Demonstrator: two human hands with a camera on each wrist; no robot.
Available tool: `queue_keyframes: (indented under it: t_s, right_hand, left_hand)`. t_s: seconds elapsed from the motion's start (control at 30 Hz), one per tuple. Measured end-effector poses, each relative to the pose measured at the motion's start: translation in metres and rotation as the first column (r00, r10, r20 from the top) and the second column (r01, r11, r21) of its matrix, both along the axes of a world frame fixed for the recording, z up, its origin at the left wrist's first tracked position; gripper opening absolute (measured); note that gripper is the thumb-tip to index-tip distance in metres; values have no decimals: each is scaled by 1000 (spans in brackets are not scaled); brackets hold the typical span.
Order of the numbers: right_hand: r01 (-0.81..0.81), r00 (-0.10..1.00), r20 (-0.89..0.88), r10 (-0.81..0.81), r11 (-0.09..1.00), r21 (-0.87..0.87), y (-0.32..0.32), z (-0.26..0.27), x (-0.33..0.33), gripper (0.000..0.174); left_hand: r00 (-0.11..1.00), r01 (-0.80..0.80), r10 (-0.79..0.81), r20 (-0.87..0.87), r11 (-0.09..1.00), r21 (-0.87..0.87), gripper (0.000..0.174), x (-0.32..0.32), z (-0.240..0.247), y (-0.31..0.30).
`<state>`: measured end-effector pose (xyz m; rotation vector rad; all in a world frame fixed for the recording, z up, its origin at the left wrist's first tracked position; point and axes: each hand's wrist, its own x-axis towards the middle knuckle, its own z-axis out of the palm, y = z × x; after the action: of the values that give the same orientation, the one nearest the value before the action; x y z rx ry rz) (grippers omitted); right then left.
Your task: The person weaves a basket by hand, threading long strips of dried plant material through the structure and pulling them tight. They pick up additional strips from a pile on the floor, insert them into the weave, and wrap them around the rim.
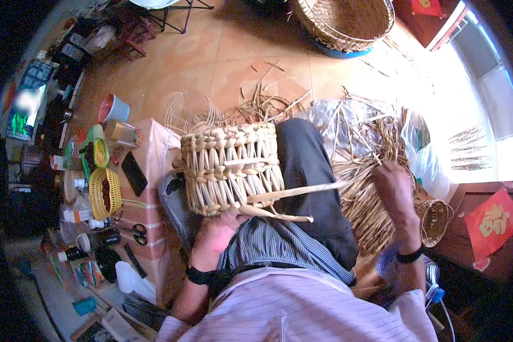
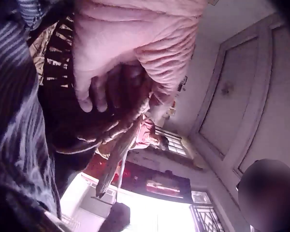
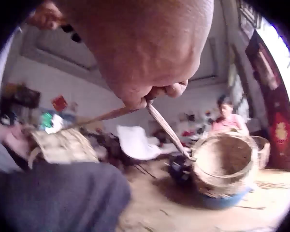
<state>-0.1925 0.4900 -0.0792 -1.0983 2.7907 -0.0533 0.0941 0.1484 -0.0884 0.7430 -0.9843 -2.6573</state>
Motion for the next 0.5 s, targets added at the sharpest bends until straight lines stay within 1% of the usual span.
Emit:
queue_keyframes:
  t_s: [0.03, 0.07, 0.1, 0.13, 0.2, 0.23, 0.27, 0.3, 0.33, 0.37, 0.4, 0.43, 0.47, 0.5]
  right_hand:
    - [-74, 997, -38, 70, 988, -139, -5, -4, 14, 25]
    - [-146, 988, -93, 124, 950, -276, -39, 14, 37, 33]
    - [-164, 986, -80, 144, 905, -392, -67, 23, 48, 35]
    - [-171, 985, -59, 164, 848, -501, -88, 31, 62, 37]
    - [-199, 933, 91, 347, 712, -673, -124, 45, 81, 32]
    - [-231, 898, 138, 417, 716, -659, -141, 48, 89, 29]
    - [-268, 854, 185, 487, 716, -645, -153, 50, 93, 27]
    - [-298, 829, 157, 536, 663, -687, -161, 35, 94, 23]
    - [-308, 800, 187, 570, 658, -687, -163, 30, 89, 22]
    - [-321, 766, 216, 605, 652, -686, -163, 26, 83, 22]
    - [-335, 727, 249, 639, 647, -685, -164, 22, 80, 22]
    - [-351, 730, 210, 650, 621, -700, -164, 16, 81, 22]
    - [-336, 715, 237, 658, 620, -709, -159, 15, 86, 20]
    - [-321, 700, 259, 665, 618, -718, -154, 15, 97, 18]
  left_hand:
    - [1000, 9, -10, 20, 1000, 30, 75, 0, 2, 2]
    - [999, 25, -27, 35, 998, 54, 75, -3, 3, 1]
    - [1000, -8, 7, 18, 999, 34, 72, -5, 3, 2]
    - [999, -37, 36, 23, 999, 10, 72, -4, 2, 7]
    - [996, -87, 88, 19, 995, -45, 71, -7, -3, 10]
    - [997, -71, 72, 10, 994, -84, 71, -8, -3, 9]
    - [997, -58, 62, 36, 993, -106, 70, -5, -3, 7]
    - [997, -51, 58, 60, 991, -125, 70, -2, -4, 6]
    - [995, -50, 62, 83, 989, -142, 70, 0, -5, 6]
    - [996, -43, 52, 68, 990, -135, 73, 2, -12, 5]
    - [995, -67, 77, 61, 987, -145, 74, 1, -11, 8]
    - [993, -90, 100, 56, 984, -153, 76, 0, -10, 11]
    - [992, -112, 121, 48, 980, -164, 78, -2, -10, 13]
    - [994, -103, 108, 22, 982, -160, 82, -3, -11, 11]
